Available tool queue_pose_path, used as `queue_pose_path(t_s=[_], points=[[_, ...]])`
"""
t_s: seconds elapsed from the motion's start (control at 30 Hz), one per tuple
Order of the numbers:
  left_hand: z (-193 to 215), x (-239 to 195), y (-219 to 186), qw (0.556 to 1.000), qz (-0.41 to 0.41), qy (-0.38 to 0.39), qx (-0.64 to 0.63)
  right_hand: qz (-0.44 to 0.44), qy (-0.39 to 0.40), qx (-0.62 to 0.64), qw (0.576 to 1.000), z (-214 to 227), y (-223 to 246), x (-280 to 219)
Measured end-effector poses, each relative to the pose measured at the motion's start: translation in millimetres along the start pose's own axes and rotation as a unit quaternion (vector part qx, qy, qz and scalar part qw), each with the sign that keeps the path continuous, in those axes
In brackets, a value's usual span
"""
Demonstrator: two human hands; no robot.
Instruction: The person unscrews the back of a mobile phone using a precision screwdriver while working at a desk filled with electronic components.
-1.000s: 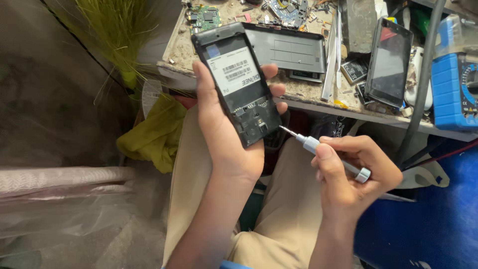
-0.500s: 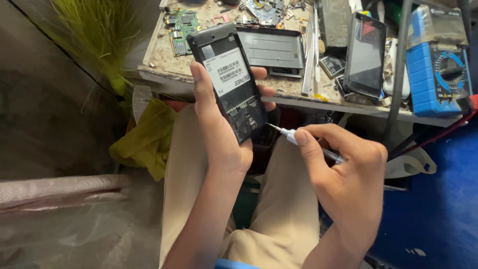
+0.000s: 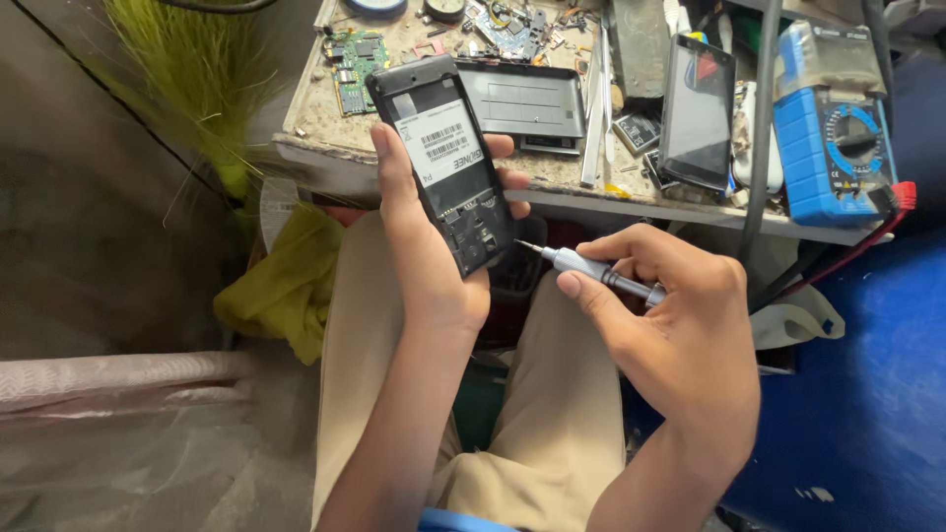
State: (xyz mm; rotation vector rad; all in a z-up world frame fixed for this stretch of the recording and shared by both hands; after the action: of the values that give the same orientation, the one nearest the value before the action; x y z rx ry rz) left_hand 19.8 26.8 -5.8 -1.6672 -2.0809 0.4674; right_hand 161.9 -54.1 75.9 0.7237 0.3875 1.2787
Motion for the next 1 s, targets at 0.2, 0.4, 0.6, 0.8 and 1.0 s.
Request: queue_pose_path(t_s=[0.2, 0.4, 0.6, 0.8, 1.0], points=[[-1, 0, -3, 1.0, 0.008, 0.0, -0.011, -0.012, -0.005, 0.005, 1.0, 3, 4, -1], [0, -1, -3, 1.0, 0.007, -0.002, -0.017, 0.038, -0.037, -0.012, 0.999, 5, 14, -4], [1, -1, -2, 1.0, -0.004, 0.006, -0.011, -0.004, -0.065, -0.06, 0.996, 0, 15, 5], [2, -1, -1, 1.0, -0.007, 0.012, -0.009, 0.038, -0.024, 0.03, 0.999, -3, 13, 4], [1, 1, 0, 1.0, -0.019, 0.01, -0.003, 0.07, -0.037, 0.057, 0.995, -7, 10, 5]])
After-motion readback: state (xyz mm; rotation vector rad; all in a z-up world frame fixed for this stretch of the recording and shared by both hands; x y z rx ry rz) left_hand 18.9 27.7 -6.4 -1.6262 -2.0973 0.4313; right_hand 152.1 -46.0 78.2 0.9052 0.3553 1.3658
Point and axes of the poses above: each hand's wrist, its own x-axis towards the middle knuckle, its own z-axis out of the back of the hand, y = z × x, the point moved 3 cm from there along x, towards the middle knuckle, and after that the axes turned 10 degrees about -z, right-handed, at the moved point
